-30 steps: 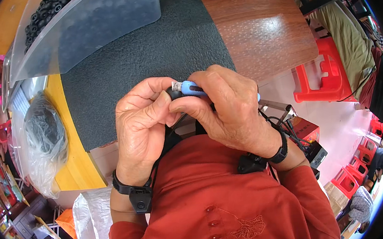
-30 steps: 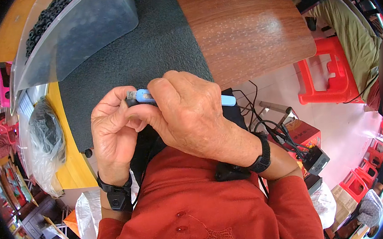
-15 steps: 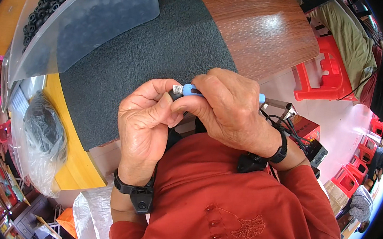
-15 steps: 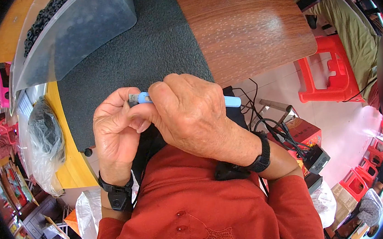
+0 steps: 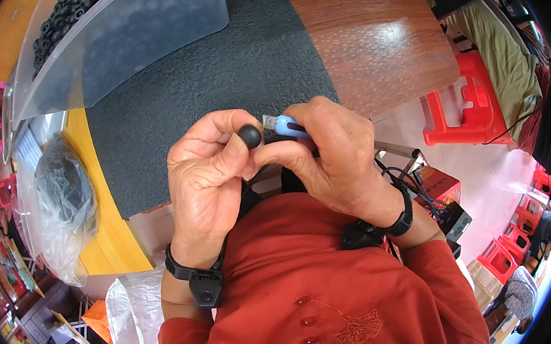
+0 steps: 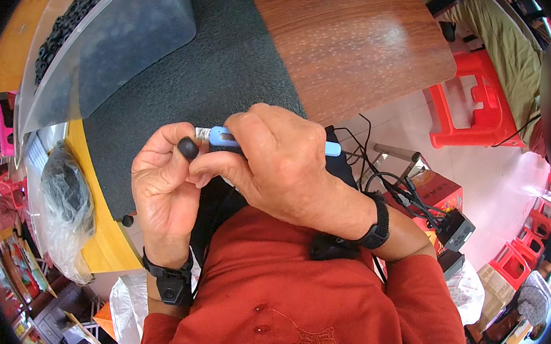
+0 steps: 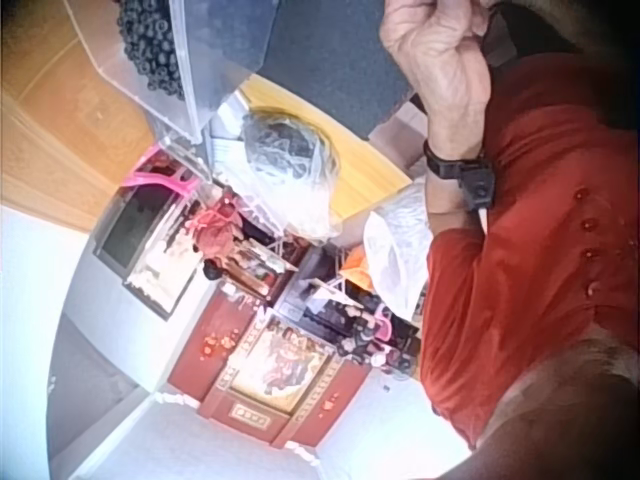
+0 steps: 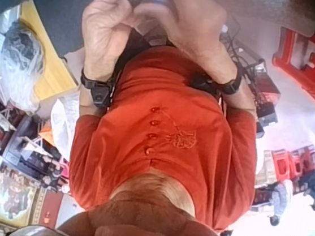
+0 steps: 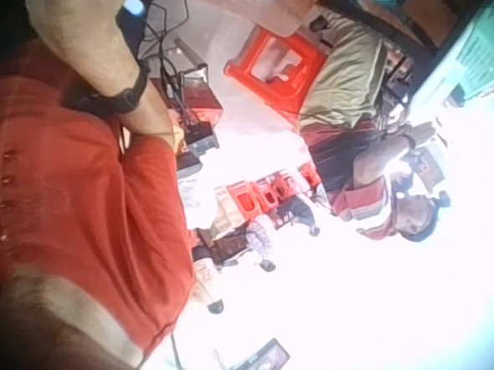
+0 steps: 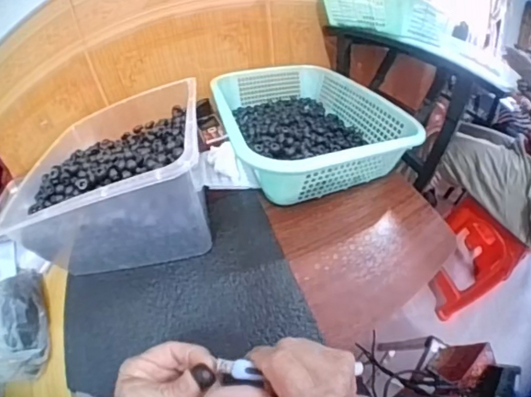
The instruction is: Trimming excess rubber material from shoe components using a utility knife.
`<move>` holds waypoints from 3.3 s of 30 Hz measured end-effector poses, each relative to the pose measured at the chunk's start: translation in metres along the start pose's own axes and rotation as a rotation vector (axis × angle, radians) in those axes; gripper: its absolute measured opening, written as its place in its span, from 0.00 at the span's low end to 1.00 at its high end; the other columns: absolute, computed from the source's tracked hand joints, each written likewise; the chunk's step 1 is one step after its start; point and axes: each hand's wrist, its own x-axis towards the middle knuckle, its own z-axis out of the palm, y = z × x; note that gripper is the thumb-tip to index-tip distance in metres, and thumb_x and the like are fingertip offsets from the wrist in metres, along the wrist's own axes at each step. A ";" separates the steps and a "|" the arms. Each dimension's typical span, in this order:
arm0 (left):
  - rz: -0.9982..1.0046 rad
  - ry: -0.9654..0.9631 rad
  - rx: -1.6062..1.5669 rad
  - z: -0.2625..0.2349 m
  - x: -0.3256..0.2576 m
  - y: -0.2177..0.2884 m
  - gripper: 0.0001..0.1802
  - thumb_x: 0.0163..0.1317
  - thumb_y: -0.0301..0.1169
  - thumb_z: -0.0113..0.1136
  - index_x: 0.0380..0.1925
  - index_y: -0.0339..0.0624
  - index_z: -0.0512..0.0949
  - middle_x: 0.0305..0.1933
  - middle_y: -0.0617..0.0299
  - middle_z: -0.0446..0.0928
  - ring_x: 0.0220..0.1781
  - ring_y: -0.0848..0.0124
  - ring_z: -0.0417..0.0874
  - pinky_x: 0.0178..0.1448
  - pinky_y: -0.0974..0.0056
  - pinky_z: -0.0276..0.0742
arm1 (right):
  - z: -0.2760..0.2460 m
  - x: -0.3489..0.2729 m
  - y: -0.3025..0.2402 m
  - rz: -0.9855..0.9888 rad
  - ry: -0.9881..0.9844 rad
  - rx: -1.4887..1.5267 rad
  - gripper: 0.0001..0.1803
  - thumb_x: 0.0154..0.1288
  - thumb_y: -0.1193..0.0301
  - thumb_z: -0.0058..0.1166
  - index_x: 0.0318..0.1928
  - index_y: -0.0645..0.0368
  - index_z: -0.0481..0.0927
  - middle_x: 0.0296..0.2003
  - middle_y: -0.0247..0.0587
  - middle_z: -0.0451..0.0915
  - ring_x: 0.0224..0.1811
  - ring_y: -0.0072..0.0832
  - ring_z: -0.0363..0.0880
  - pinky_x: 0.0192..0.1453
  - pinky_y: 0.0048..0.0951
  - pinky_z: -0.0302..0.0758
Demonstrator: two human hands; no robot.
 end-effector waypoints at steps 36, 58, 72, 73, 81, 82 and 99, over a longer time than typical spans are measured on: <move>0.547 0.129 1.271 0.088 0.188 0.181 0.08 0.51 0.23 0.58 0.32 0.37 0.82 0.30 0.62 0.81 0.31 0.73 0.80 0.35 0.69 0.73 | -0.018 -0.008 0.031 0.109 -0.081 0.199 0.12 0.59 0.66 0.64 0.30 0.61 0.77 0.19 0.42 0.70 0.16 0.37 0.69 0.19 0.34 0.64; 0.158 -0.601 1.820 0.035 0.196 0.189 0.21 0.57 0.48 0.61 0.43 0.45 0.80 0.52 0.59 0.71 0.60 0.61 0.68 0.67 0.55 0.61 | -0.026 0.005 0.037 0.071 -0.277 0.054 0.15 0.58 0.62 0.64 0.29 0.59 0.75 0.19 0.39 0.71 0.16 0.35 0.72 0.19 0.32 0.67; 0.217 -0.448 1.526 0.000 0.136 0.208 0.21 0.43 0.29 0.70 0.42 0.44 0.83 0.54 0.61 0.79 0.59 0.62 0.74 0.66 0.59 0.65 | -0.024 0.003 0.025 0.069 -0.294 -0.023 0.15 0.59 0.61 0.63 0.30 0.59 0.75 0.19 0.39 0.70 0.17 0.35 0.71 0.18 0.33 0.66; 0.219 -0.451 1.525 -0.002 0.135 0.208 0.21 0.43 0.29 0.70 0.42 0.44 0.83 0.54 0.61 0.79 0.59 0.62 0.74 0.66 0.59 0.65 | -0.024 0.003 0.024 0.073 -0.290 -0.032 0.15 0.59 0.61 0.63 0.30 0.60 0.75 0.19 0.39 0.69 0.17 0.35 0.71 0.18 0.33 0.66; 0.687 -0.439 1.866 0.001 0.131 0.197 0.20 0.40 0.29 0.70 0.39 0.45 0.84 0.46 0.62 0.79 0.51 0.65 0.73 0.58 0.62 0.67 | -0.015 0.001 0.020 0.073 -0.242 -0.153 0.15 0.61 0.61 0.61 0.28 0.59 0.74 0.18 0.40 0.69 0.17 0.37 0.71 0.18 0.35 0.65; 0.648 -0.470 1.825 0.003 0.133 0.195 0.18 0.40 0.30 0.70 0.37 0.44 0.84 0.41 0.64 0.79 0.48 0.65 0.72 0.55 0.62 0.67 | -0.014 0.000 0.019 0.080 -0.240 -0.169 0.15 0.61 0.62 0.61 0.28 0.59 0.74 0.18 0.41 0.69 0.17 0.37 0.71 0.18 0.35 0.64; 0.578 -0.332 1.442 -0.009 0.117 0.203 0.14 0.48 0.26 0.66 0.37 0.36 0.80 0.34 0.63 0.76 0.35 0.74 0.77 0.36 0.66 0.72 | -0.005 0.000 0.013 0.056 -0.168 -0.257 0.15 0.62 0.62 0.60 0.27 0.59 0.74 0.19 0.41 0.71 0.18 0.39 0.73 0.20 0.36 0.67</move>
